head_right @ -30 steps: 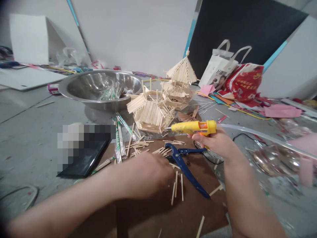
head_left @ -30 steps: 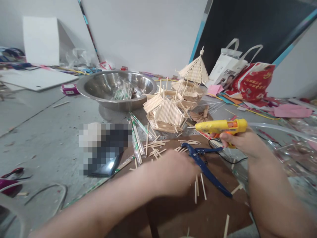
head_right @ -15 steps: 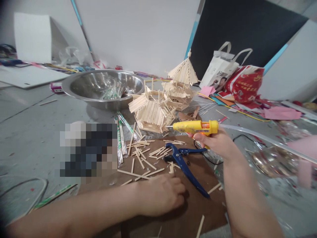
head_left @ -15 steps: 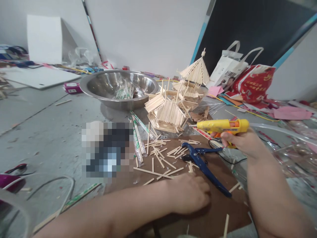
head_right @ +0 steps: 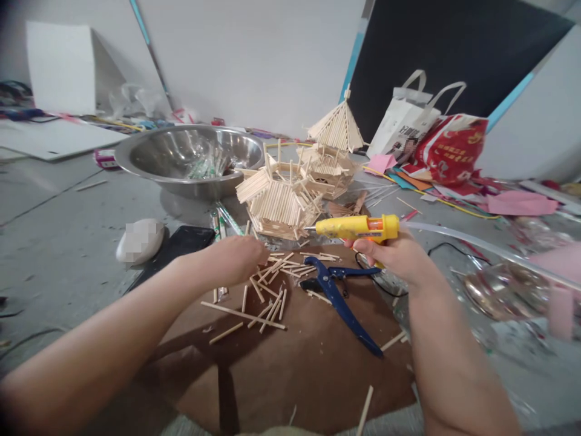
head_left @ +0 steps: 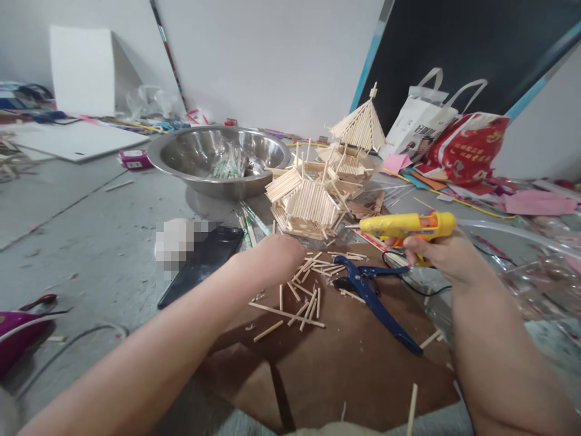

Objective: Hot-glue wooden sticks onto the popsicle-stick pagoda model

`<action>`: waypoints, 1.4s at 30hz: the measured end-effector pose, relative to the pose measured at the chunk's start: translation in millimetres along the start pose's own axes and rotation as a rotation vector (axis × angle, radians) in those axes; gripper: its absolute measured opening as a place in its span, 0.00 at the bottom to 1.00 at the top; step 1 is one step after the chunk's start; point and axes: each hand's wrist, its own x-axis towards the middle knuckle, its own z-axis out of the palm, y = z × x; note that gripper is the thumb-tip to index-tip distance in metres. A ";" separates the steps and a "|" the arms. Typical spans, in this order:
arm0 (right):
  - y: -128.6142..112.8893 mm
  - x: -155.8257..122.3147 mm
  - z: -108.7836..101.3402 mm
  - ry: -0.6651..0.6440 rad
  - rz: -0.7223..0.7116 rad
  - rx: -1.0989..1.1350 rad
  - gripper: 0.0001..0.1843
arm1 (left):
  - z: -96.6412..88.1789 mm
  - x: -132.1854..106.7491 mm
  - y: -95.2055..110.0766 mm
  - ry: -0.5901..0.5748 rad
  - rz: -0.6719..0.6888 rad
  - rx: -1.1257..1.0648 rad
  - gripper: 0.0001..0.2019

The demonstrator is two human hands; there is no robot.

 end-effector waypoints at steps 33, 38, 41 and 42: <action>-2.6 0.1 4.0 0.018 0.135 0.045 0.17 | 0.0 -3.1 -15.3 0.282 -0.019 -0.684 0.08; -0.4 1.4 3.2 0.022 0.097 0.083 0.16 | 22.9 28.1 12.1 0.428 -0.129 -1.317 0.11; 4.6 3.8 2.4 0.033 0.093 0.079 0.14 | 30.0 45.2 21.9 0.410 -0.195 -1.638 0.09; 7.1 4.7 1.9 0.032 0.090 0.074 0.14 | 30.4 49.6 23.5 0.410 -0.189 -1.726 0.10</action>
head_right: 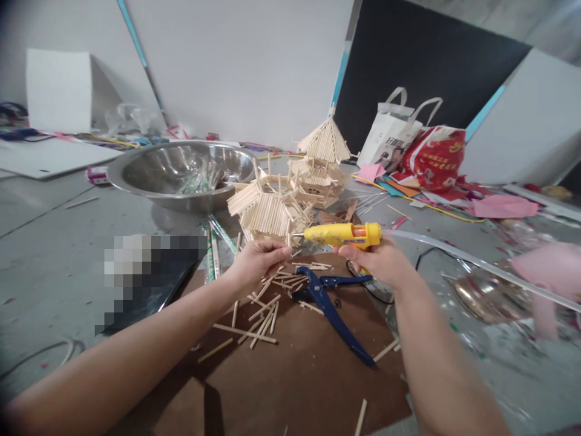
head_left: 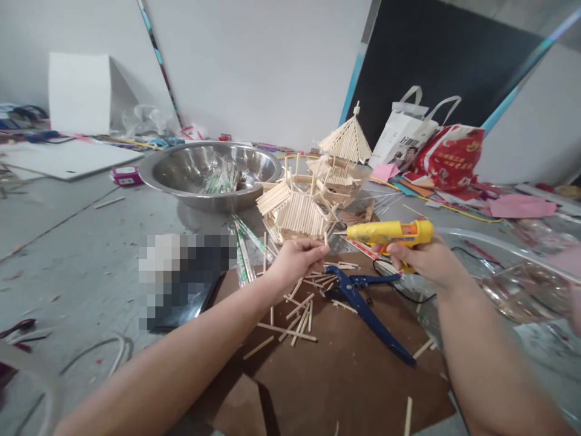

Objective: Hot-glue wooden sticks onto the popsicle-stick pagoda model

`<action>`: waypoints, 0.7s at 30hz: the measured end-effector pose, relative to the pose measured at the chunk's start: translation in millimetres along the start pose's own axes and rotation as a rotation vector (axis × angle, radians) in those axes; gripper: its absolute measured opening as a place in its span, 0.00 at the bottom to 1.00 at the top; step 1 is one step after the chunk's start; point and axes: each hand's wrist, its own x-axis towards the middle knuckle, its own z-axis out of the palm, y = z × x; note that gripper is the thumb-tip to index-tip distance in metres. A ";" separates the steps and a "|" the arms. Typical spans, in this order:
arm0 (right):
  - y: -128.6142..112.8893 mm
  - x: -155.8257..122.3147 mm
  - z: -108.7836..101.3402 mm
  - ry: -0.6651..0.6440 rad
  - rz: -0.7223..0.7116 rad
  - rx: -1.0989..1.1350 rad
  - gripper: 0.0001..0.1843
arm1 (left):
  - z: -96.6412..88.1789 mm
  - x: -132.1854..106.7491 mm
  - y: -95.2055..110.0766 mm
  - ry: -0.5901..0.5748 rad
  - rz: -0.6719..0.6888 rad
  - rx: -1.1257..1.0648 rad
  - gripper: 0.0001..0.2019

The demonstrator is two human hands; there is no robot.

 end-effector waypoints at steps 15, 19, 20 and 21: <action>5.6 13.7 27.6 0.020 -0.097 0.402 0.15 | 7.3 18.1 -12.4 -0.103 -0.129 -0.467 0.12; 6.1 24.5 46.1 0.027 -0.070 0.535 0.16 | 4.4 21.7 -12.0 -0.158 -0.122 -0.458 0.12; 5.5 27.2 49.9 0.032 -0.056 0.557 0.15 | 3.7 22.5 -11.6 -0.172 -0.117 -0.462 0.13; 4.7 29.8 53.5 0.035 -0.044 0.577 0.15 | 3.0 23.4 -11.4 -0.184 -0.111 -0.467 0.13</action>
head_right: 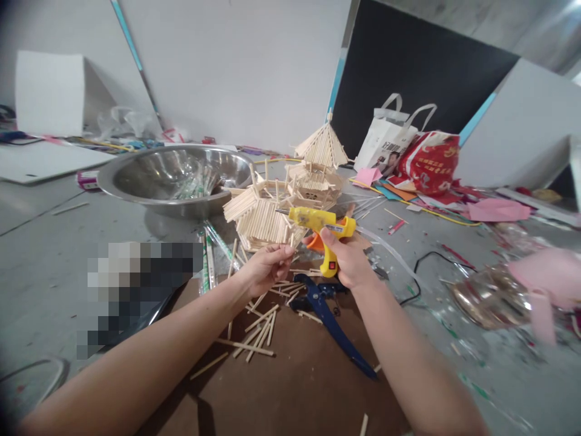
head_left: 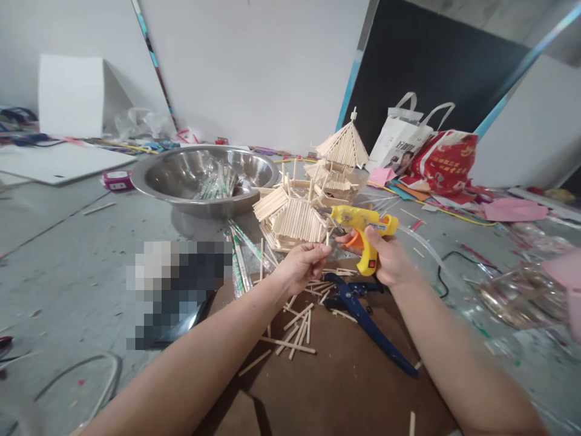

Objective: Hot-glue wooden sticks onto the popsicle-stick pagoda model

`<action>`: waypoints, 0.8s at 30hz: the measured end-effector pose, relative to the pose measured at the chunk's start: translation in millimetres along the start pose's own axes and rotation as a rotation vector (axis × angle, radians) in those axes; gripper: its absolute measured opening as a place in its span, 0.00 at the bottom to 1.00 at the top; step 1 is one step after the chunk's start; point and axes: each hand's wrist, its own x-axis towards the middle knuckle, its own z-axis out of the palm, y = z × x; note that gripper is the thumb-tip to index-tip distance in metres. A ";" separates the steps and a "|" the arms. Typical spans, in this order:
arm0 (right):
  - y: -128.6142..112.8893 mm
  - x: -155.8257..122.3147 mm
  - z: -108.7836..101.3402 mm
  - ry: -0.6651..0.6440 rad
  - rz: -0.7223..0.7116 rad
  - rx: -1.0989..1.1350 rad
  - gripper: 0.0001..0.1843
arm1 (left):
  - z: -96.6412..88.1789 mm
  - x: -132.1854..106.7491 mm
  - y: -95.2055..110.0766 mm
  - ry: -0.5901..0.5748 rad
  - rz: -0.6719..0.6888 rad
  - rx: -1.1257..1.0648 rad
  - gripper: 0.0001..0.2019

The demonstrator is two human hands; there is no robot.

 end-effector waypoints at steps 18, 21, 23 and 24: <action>13.5 11.2 18.0 -0.027 0.002 0.164 0.12 | -3.4 3.1 -0.7 0.043 -0.011 -0.119 0.12; 13.4 11.0 19.2 -0.007 0.001 0.192 0.12 | -3.3 3.6 -0.2 0.078 -0.008 -0.131 0.13; 13.8 10.9 19.3 -0.004 0.000 0.196 0.13 | -3.6 3.9 -0.2 0.078 -0.005 -0.127 0.12; 14.1 10.8 19.1 -0.002 -0.001 0.194 0.13 | -4.0 4.1 -0.3 0.072 -0.005 -0.122 0.12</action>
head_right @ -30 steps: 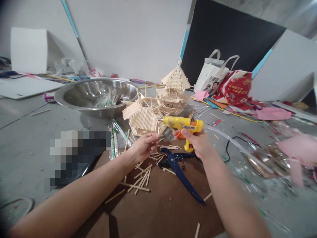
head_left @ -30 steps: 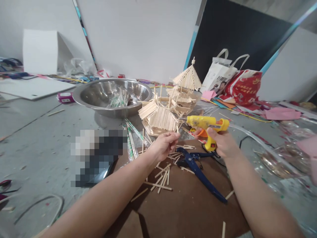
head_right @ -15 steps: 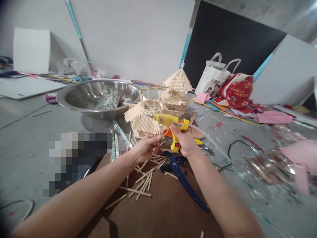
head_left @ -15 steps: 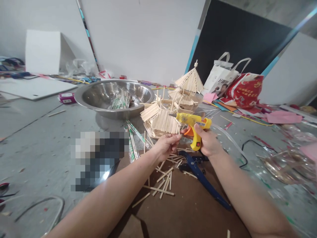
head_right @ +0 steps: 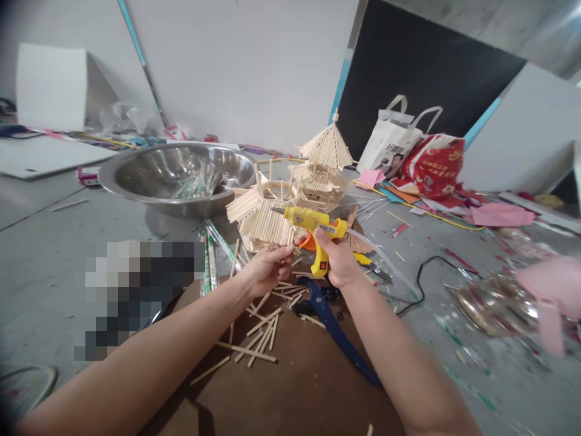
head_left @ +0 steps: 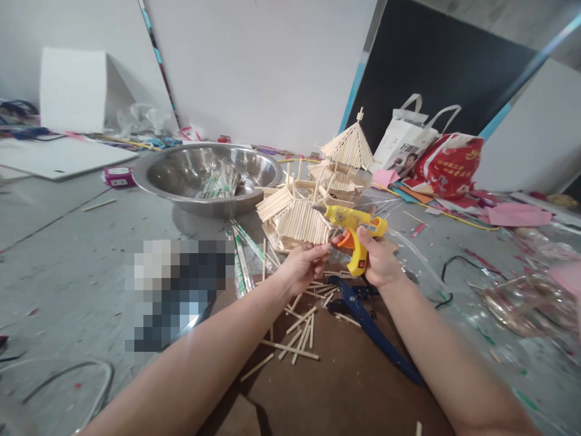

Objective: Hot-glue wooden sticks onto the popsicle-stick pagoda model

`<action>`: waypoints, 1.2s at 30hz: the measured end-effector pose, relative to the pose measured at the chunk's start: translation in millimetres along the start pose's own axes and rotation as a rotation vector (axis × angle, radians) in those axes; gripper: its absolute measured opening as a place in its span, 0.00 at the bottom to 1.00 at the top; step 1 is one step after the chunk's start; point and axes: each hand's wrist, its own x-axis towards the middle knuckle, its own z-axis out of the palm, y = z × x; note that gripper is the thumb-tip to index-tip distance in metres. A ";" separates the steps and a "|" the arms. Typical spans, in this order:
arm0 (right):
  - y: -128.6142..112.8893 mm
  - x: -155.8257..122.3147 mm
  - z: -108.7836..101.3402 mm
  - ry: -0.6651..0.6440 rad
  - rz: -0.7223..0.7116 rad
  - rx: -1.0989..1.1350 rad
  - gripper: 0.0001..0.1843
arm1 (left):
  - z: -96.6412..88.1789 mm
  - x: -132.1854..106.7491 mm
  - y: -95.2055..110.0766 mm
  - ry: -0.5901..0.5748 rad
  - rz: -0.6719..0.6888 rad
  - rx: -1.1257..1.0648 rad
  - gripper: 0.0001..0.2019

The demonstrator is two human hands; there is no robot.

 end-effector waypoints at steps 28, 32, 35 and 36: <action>-40.2 -9.4 -29.6 -0.019 -0.040 -0.358 0.11 | -3.5 1.9 -0.5 -0.064 0.002 0.025 0.14; -53.8 -15.1 -36.2 -0.048 -0.079 -0.613 0.10 | -3.5 2.2 -0.9 -0.051 0.008 0.013 0.12; -59.1 -18.5 -39.6 -0.029 -0.099 -0.813 0.11 | -2.9 1.9 -0.7 -0.023 0.004 -0.001 0.12; -59.6 -19.4 -40.8 -0.008 -0.118 -0.873 0.12 | -2.7 1.9 -0.5 -0.015 -0.003 -0.002 0.12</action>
